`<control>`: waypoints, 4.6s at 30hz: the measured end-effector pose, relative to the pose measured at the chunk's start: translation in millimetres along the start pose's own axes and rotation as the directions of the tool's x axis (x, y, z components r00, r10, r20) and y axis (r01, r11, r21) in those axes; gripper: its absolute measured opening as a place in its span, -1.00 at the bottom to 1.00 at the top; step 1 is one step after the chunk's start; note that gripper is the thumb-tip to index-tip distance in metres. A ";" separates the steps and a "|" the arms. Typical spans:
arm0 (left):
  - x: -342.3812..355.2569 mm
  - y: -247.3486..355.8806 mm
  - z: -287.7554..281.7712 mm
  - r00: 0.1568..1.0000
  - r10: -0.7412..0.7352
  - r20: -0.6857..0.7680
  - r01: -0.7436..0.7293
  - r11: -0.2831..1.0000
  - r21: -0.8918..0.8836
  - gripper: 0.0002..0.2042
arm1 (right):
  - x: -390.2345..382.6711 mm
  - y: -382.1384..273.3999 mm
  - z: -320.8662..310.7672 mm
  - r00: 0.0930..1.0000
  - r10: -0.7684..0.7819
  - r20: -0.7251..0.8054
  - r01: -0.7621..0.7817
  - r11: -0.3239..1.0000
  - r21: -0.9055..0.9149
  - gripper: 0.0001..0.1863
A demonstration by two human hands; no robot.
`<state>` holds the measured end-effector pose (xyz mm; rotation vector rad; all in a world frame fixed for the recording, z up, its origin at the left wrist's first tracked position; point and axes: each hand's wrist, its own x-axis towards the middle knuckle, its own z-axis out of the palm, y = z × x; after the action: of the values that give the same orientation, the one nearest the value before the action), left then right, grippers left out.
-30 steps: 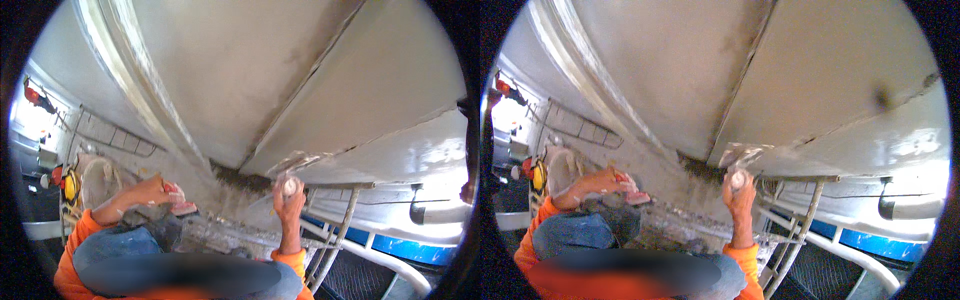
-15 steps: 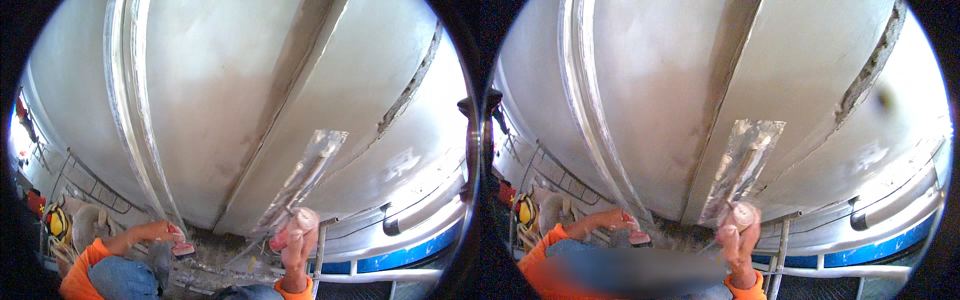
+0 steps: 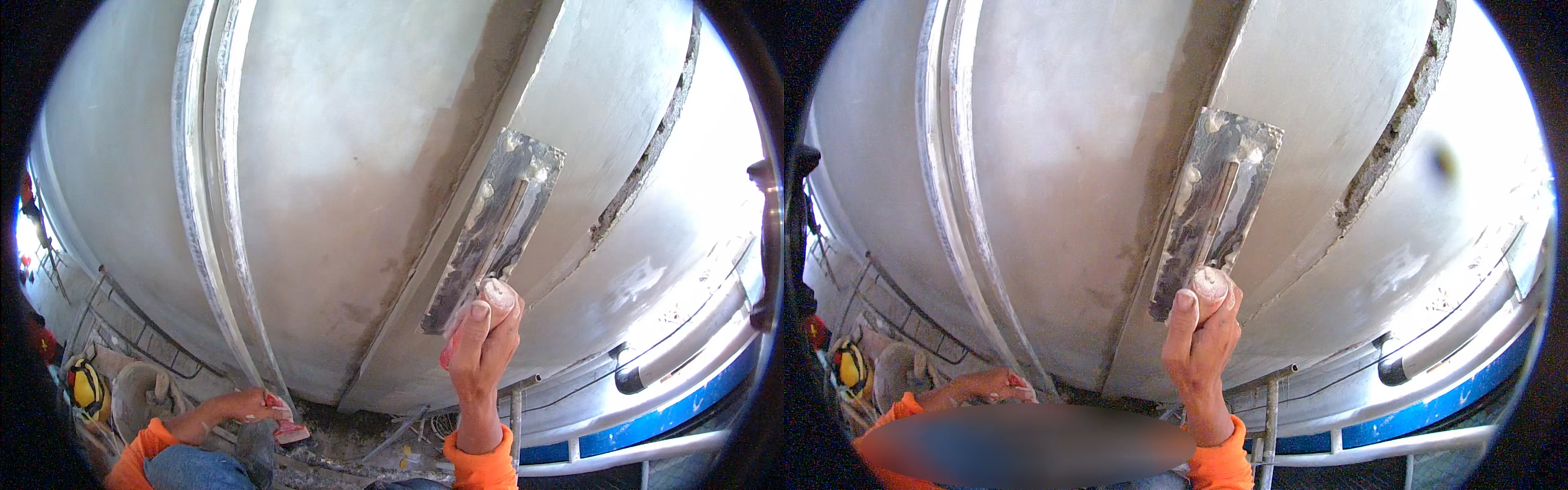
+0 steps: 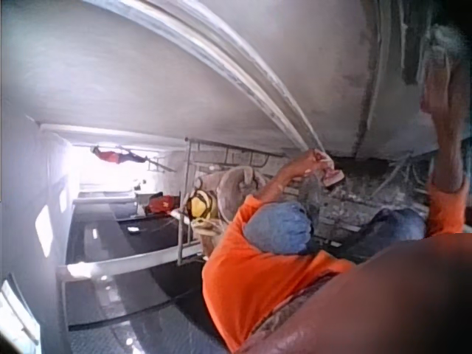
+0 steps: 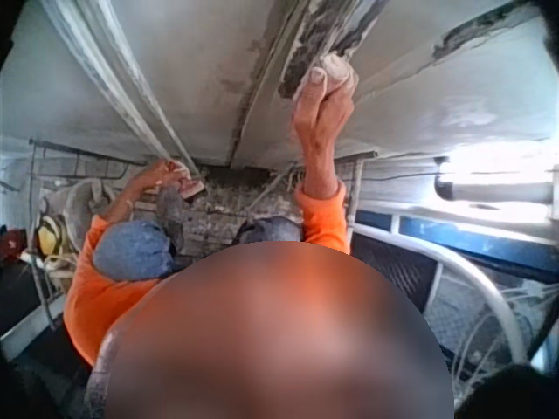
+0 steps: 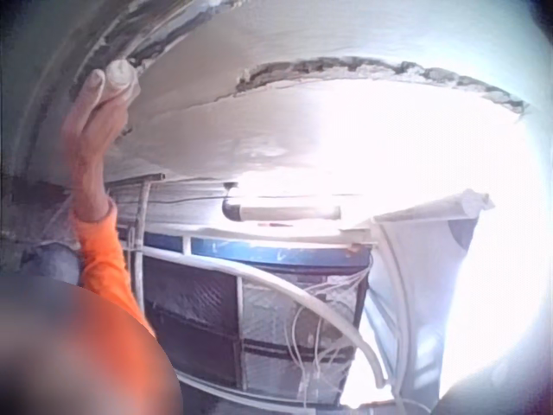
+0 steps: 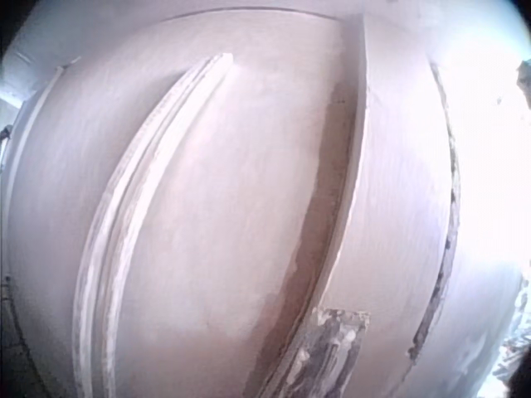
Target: The person applies plaster to a ceiling using a trowel and a smaller scraper. They repeatedly scoop plaster from a bucket and smooth it into a joint on the ceiling surface.
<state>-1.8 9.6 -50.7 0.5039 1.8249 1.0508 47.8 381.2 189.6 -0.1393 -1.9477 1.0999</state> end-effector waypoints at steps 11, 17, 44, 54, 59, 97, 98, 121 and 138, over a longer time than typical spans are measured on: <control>3.7 -11.5 -5.1 0.996 -0.088 0.021 0.086 0.995 0.054 -0.61 | -42.1 33.7 -7.1 0.996 -0.088 0.011 0.089 0.989 -0.120 -0.56; 9.6 -9.5 -1.5 0.998 0.026 0.055 -0.030 0.997 0.074 -0.68 | 18.4 -10.8 -7.1 0.991 -0.117 -0.063 0.113 0.992 -0.064 -0.58; 2.5 -12.8 -6.1 0.998 0.052 0.025 -0.053 0.998 0.020 -0.61 | -21.2 -2.0 -8.4 0.995 -0.079 -0.059 0.071 0.991 -0.115 -0.63; 3.9 1.3 -5.6 1.000 -0.019 -0.015 0.019 1.000 0.024 -0.64 | 8.6 -1.2 1.6 0.990 -0.125 -0.065 0.110 0.974 -0.196 -0.66; -3.0 -1.7 -6.6 0.998 -0.064 -0.011 0.064 0.997 0.034 -0.63 | -45.5 31.4 -6.9 1.000 -0.002 -0.005 0.000 0.974 -0.228 -0.61; -21.1 13.7 -7.2 0.985 -0.050 -0.166 0.073 0.988 0.134 -0.66 | -389.6 187.9 -90.9 0.715 0.688 -0.123 -0.689 0.663 -0.293 -0.40; -24.0 19.3 -8.0 0.977 -0.066 -0.205 0.102 0.980 0.170 -0.66 | -389.9 193.8 -96.7 0.782 0.614 -0.107 -0.610 0.717 -0.339 -0.41; -79.5 278.8 38.3 0.772 0.625 -0.117 -0.530 0.734 0.425 -0.71 | 21.5 -28.4 -75.2 0.983 -0.134 -0.129 0.127 0.990 -0.062 -0.63; 36.5 215.9 51.9 0.685 0.726 -0.056 -0.661 0.653 0.370 -0.65 | 64.4 -87.5 -19.6 0.985 -0.027 -0.172 0.004 0.991 -0.133 -0.68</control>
<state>5.5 176.9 99.6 1.4489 2.0380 1.3406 48.5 371.5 299.6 -0.2823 -1.8613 0.9163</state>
